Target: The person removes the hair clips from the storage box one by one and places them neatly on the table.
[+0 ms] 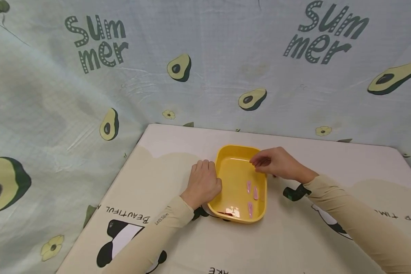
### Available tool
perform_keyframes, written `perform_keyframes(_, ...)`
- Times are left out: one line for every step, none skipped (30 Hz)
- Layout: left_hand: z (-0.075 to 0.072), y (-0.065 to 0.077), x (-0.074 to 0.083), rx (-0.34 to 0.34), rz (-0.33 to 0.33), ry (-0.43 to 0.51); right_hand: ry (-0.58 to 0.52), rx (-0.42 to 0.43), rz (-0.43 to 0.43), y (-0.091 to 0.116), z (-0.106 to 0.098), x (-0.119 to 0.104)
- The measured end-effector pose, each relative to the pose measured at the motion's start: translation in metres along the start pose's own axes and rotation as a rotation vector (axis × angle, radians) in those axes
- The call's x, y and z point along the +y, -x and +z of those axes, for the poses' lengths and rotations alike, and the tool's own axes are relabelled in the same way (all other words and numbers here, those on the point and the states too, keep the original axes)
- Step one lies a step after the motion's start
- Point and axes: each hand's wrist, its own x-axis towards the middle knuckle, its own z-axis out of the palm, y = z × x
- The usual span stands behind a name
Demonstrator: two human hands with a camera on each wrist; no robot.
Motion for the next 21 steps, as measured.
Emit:
perform_keyframes(0.0, 0.0, 0.0, -0.001, 0.0, -0.002, 0.003, -0.008, -0.012, -0.001, 0.001, 0.0)
perform_keyframes(0.0, 0.0, 0.0, 0.002, 0.001, -0.002, 0.007, -0.019, -0.023, -0.002, 0.002, 0.001)
perform_keyframes(0.0, 0.0, 0.0, 0.001, 0.002, -0.003, 0.012, -0.03, -0.034, -0.003, 0.003, 0.001)
perform_keyframes(0.0, 0.0, 0.0, 0.001, 0.001, -0.002, 0.02, -0.042, -0.042, -0.005, 0.004, 0.001)
perform_keyframes(0.0, 0.0, 0.0, 0.001, 0.002, -0.002, 0.03, -0.055, -0.054, -0.005, 0.005, 0.001)
perform_keyframes(0.0, 0.001, -0.001, 0.003, 0.003, -0.002, 0.043, -0.07, -0.069, -0.006, 0.005, 0.001)
perform_keyframes(0.001, 0.001, -0.001, 0.006, 0.003, -0.001, 0.054, -0.085, -0.083, -0.007, 0.006, 0.001)
perform_keyframes(0.001, 0.001, -0.001, 0.011, 0.004, 0.0, 0.064, -0.1, -0.095, -0.008, 0.006, 0.001)
perform_keyframes(0.001, 0.001, -0.001, 0.016, 0.006, 0.0, 0.071, -0.114, -0.106, -0.009, 0.007, 0.0)
perform_keyframes(0.002, 0.001, -0.001, 0.018, 0.006, 0.0, 0.08, -0.129, -0.119, -0.01, 0.007, -0.001)
perform_keyframes(0.002, 0.001, -0.002, 0.025, 0.009, -0.001, 0.086, -0.141, -0.132, -0.012, 0.007, -0.001)
perform_keyframes(0.002, 0.001, -0.002, 0.03, 0.01, -0.002, 0.089, -0.152, -0.143, -0.013, 0.007, -0.002)
perform_keyframes(0.003, 0.001, -0.002, 0.033, 0.013, -0.002, 0.093, -0.159, -0.151, -0.014, 0.008, -0.002)
perform_keyframes(0.003, 0.001, -0.002, 0.036, 0.015, -0.002, 0.095, -0.167, -0.158, -0.016, 0.008, -0.003)
perform_keyframes(0.003, 0.001, -0.002, 0.038, 0.016, -0.004, 0.098, -0.175, -0.165, -0.017, 0.008, -0.003)
perform_keyframes(0.003, 0.001, -0.002, 0.036, 0.016, -0.005, 0.1, -0.184, -0.171, -0.019, 0.008, -0.004)
perform_keyframes(0.003, 0.0, -0.003, 0.034, 0.015, -0.006, 0.099, -0.194, -0.175, -0.02, 0.008, -0.004)
perform_keyframes(0.004, 0.0, -0.003, 0.03, 0.013, -0.007, 0.095, -0.204, -0.175, -0.022, 0.009, -0.004)
perform_keyframes(0.004, 0.0, -0.003, 0.026, 0.011, -0.008, 0.093, -0.215, -0.171, -0.023, 0.009, -0.005)
perform_keyframes(0.004, -0.001, -0.003, 0.022, 0.009, -0.011, 0.088, -0.228, -0.168, -0.024, 0.009, -0.005)
perform_keyframes(0.003, -0.001, -0.003, 0.015, 0.005, -0.013, 0.083, -0.239, -0.165, -0.026, 0.01, -0.005)
